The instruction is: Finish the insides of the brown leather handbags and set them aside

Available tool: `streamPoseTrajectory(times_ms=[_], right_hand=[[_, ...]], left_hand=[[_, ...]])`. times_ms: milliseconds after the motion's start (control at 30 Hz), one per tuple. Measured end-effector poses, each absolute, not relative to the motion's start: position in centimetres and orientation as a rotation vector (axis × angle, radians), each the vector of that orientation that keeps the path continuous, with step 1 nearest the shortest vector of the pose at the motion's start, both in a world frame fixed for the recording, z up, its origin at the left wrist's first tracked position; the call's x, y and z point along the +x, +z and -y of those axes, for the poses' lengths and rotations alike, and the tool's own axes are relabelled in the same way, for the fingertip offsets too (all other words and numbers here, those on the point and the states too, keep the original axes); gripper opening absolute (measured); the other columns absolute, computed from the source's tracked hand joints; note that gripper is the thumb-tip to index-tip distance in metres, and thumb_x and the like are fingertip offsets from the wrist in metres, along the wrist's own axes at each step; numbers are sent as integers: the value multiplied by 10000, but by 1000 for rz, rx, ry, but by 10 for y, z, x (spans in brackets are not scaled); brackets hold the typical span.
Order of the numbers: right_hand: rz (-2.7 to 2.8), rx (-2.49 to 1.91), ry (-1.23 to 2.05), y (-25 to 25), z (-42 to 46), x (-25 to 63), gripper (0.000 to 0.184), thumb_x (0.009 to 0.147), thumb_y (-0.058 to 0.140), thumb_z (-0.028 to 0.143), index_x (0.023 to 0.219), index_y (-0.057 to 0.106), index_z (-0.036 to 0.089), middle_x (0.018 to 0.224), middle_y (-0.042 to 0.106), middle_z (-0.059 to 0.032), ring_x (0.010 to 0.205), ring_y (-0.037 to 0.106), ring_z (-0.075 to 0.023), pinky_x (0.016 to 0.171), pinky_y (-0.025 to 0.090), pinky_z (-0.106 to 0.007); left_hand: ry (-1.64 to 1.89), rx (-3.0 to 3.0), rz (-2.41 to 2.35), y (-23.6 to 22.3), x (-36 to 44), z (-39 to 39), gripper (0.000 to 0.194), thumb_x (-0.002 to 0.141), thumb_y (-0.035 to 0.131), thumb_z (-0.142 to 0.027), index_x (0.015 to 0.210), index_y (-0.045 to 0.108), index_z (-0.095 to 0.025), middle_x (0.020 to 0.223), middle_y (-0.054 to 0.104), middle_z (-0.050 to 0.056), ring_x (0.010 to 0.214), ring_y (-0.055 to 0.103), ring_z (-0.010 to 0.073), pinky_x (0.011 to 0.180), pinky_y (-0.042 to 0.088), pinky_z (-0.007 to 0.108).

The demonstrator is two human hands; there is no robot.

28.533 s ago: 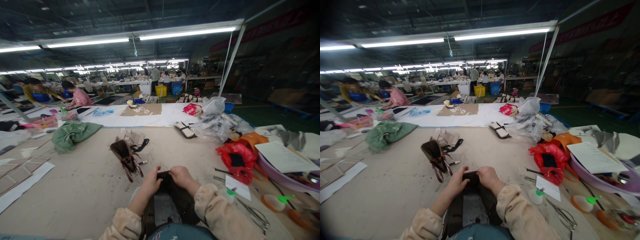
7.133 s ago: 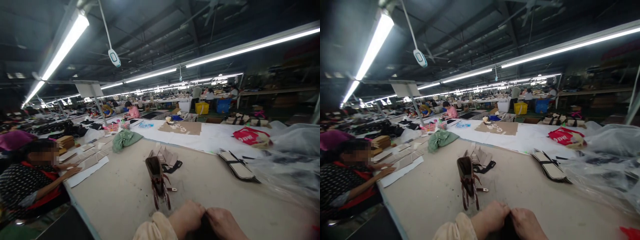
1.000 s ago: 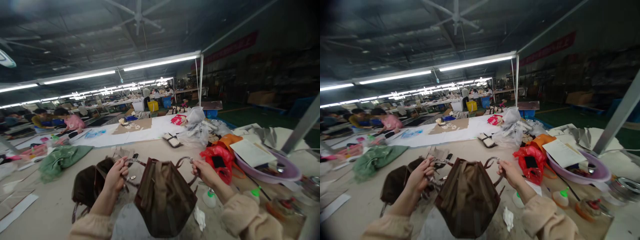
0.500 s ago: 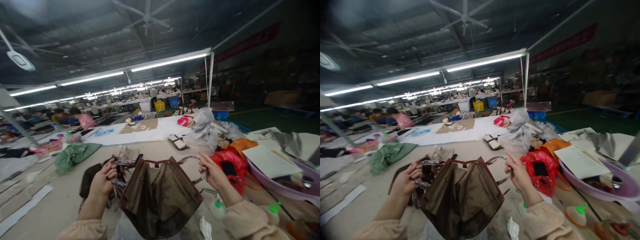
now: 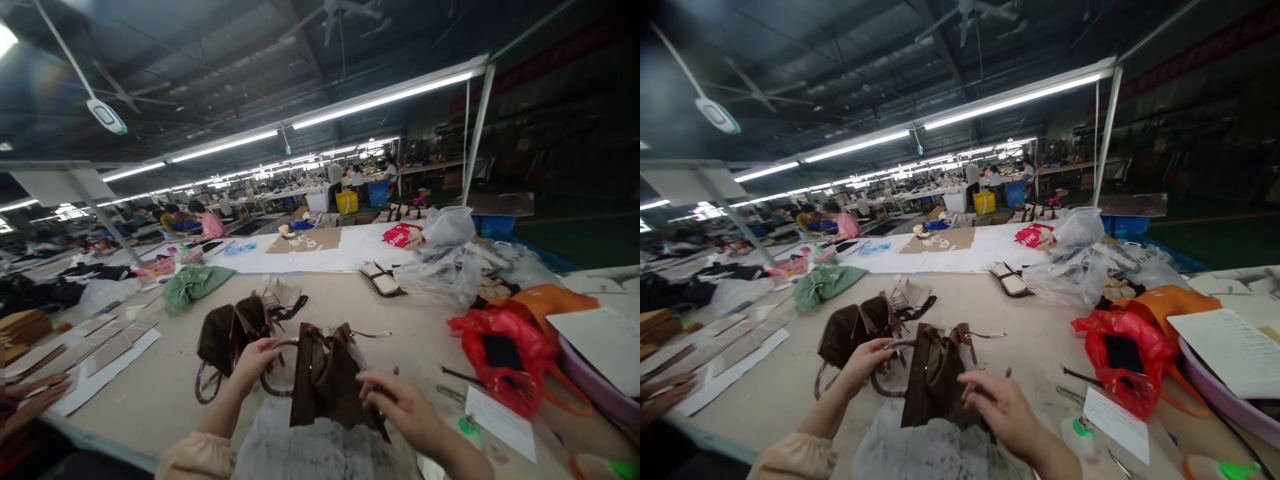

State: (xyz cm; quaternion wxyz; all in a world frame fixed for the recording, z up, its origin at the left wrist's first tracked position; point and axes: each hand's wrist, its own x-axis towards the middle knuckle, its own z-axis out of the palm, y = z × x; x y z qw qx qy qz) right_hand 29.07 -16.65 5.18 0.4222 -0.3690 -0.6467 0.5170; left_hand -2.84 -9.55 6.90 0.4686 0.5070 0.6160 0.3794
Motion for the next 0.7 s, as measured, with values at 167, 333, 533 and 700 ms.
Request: streamPoseTrajectory(times_ms=[167,333,533,700], right_hand=[[2135,-726,1470,-15,197,249,204,730,565,306,869,709,266,738,667,6,725,586,-155,692,434,-222],[2117,-834,1853,-36,204,236,284,712,546,307,946,690,234,800,675,16,738,586,-137,644,421,-172],[2134,-879,1918,-22,205,213,276,728,540,318,959,682,262,949,649,55,927,558,-151,787,396,-166],[2340,-957,1778,-18,203,170,185,721,566,320,825,711,271,727,652,69,788,589,-138,680,422,-166]], left_hand=[[629,1324,-1882,18,-45,102,290,576,554,-91,862,574,-134,518,510,-46,470,468,90,442,323,186],[253,1475,-1874,-11,-49,116,610,585,638,-213,1170,474,-152,700,618,5,516,535,115,478,373,201],[105,1960,-1790,-6,-42,118,337,738,503,-475,848,653,-194,726,651,26,711,590,164,584,370,202],[-22,2159,-1773,-9,-64,105,318,777,458,-480,789,647,-225,734,656,31,719,596,168,577,340,203]])
